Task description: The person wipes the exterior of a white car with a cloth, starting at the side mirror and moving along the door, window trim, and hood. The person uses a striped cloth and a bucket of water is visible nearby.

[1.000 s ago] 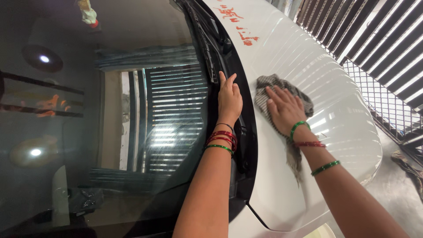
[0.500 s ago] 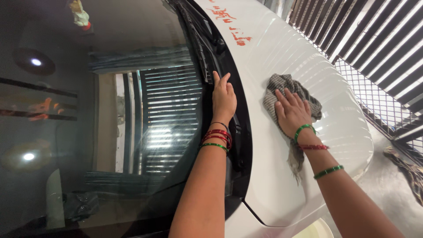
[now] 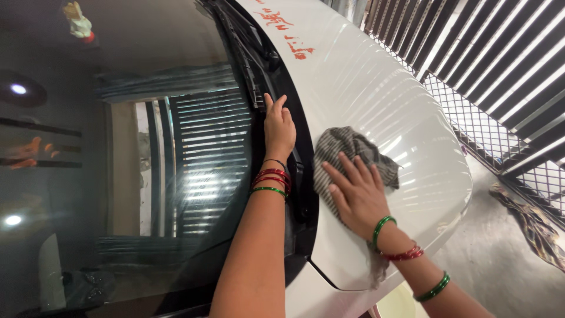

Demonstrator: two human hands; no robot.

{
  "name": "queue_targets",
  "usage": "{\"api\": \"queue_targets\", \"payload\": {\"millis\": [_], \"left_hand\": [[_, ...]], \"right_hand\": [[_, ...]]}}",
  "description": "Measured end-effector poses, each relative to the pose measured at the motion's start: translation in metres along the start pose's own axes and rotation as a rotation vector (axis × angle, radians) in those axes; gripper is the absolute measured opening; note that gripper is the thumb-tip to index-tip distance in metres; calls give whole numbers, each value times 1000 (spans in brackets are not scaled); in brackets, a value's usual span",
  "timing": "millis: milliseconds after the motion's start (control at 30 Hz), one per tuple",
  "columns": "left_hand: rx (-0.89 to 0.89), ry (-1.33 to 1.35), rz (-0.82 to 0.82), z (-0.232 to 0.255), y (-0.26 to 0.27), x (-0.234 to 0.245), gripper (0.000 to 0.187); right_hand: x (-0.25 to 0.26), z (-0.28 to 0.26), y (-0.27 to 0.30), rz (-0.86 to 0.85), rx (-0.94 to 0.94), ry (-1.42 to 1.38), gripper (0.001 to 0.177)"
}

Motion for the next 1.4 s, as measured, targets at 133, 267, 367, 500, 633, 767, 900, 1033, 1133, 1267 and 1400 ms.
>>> {"api": "queue_targets", "payload": {"millis": [133, 267, 367, 500, 633, 767, 900, 1033, 1133, 1267, 1400], "left_hand": [[59, -17, -27, -5, -2, -2, 45], [52, -16, -27, -2, 0, 0, 45], [78, -23, -38, 0, 0, 1, 45], [37, -12, -19, 4, 1, 4, 45], [117, -24, -48, 9, 5, 8, 46], [144, -30, -57, 14, 7, 11, 46], [117, -78, -50, 16, 6, 12, 46], [142, -99, -61, 12, 7, 11, 46], [126, -148, -57, 7, 6, 10, 46], [23, -156, -14, 0, 5, 9, 45], [94, -177, -31, -2, 3, 6, 45]], "right_hand": [[14, -23, 8, 36, 46, -56, 50], [19, -26, -6, -8, 37, -100, 49], [15, -21, -21, -47, 7, -121, 49], [4, -11, -42, -61, -30, -126, 50], [-11, 8, -63, -67, -68, -114, 50], [-27, 31, -80, -70, -113, -97, 51], [-37, 56, -94, -61, -154, -91, 52], [-43, 82, -101, -86, -201, -86, 52], [-43, 100, -100, -79, -249, -95, 53], [-43, 120, -93, -67, -296, -95, 54], [-44, 135, -78, -40, -312, -77, 54]]}}
Point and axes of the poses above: each hand's wrist, its own y-axis away from the middle knuckle, its own x-axis out of the back of the hand, z = x × y, the point moved 1 cm from there along -y, towards the middle knuckle, and after that the axes turned 11 degrees about z, right-handed, at the moved point
